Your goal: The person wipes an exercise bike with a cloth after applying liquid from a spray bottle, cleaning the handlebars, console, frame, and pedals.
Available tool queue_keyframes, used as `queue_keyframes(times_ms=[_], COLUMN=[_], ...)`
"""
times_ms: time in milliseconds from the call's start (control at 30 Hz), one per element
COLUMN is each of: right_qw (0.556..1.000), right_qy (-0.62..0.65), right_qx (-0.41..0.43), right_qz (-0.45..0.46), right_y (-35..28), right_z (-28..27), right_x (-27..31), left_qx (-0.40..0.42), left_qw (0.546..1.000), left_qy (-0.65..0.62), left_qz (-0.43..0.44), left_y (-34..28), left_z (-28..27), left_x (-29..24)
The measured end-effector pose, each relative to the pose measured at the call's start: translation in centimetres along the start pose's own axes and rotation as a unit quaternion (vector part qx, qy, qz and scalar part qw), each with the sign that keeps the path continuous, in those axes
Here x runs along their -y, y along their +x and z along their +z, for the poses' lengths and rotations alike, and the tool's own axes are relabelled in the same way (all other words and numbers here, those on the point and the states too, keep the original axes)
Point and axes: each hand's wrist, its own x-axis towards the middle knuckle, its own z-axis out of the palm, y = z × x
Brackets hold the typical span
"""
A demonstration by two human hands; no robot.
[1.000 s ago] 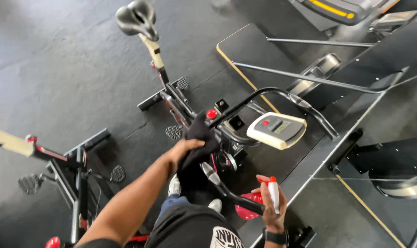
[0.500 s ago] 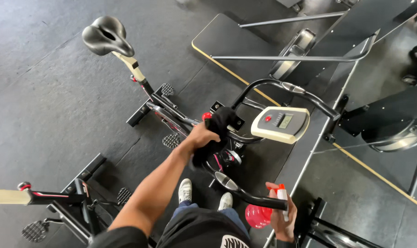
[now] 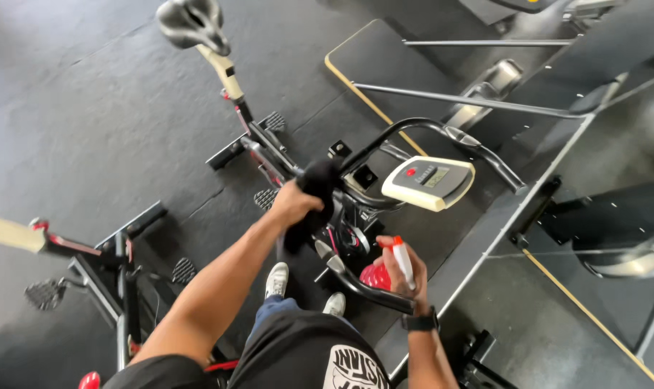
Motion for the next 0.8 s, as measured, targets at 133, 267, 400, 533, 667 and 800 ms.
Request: queue_keyframes(times_ms=[133, 267, 400, 533, 667, 800], right_qw=[0.994, 0.975, 0.872, 0.855, 0.905, 0.921], right_qy=[-0.053, -0.034, 0.037, 0.059, 0.002, -0.002], right_qx=[0.067, 0.140, 0.170, 0.193, 0.171, 0.121], right_qz=[-0.071, -0.169, -0.458, -0.478, -0.389, -0.371], right_y=[2.4, 5.0, 5.7, 4.7, 4.4, 5.6], right_z=[-1.6, -2.6, -2.1, -0.1, 2.6, 5.0], right_x=[-1.2, 2.0, 5.6, 12.8, 17.0, 18.6], left_qx=[-0.004, -0.055, -0.081, -0.091, -0.041, -0.028], left_qw=[0.996, 0.998, 0.993, 0.993, 0.990, 0.991], left_qy=[0.071, 0.030, -0.055, -0.044, 0.136, 0.130], left_qz=[0.058, -0.016, -0.073, -0.063, -0.018, 0.015], left_y=[-0.6, -5.2, -9.1, -6.0, -1.7, -0.4], left_z=[0.6, 0.4, 2.5, 1.8, 0.9, 1.1], left_x=[-1.7, -0.7, 0.3, -0.2, -2.7, -1.9])
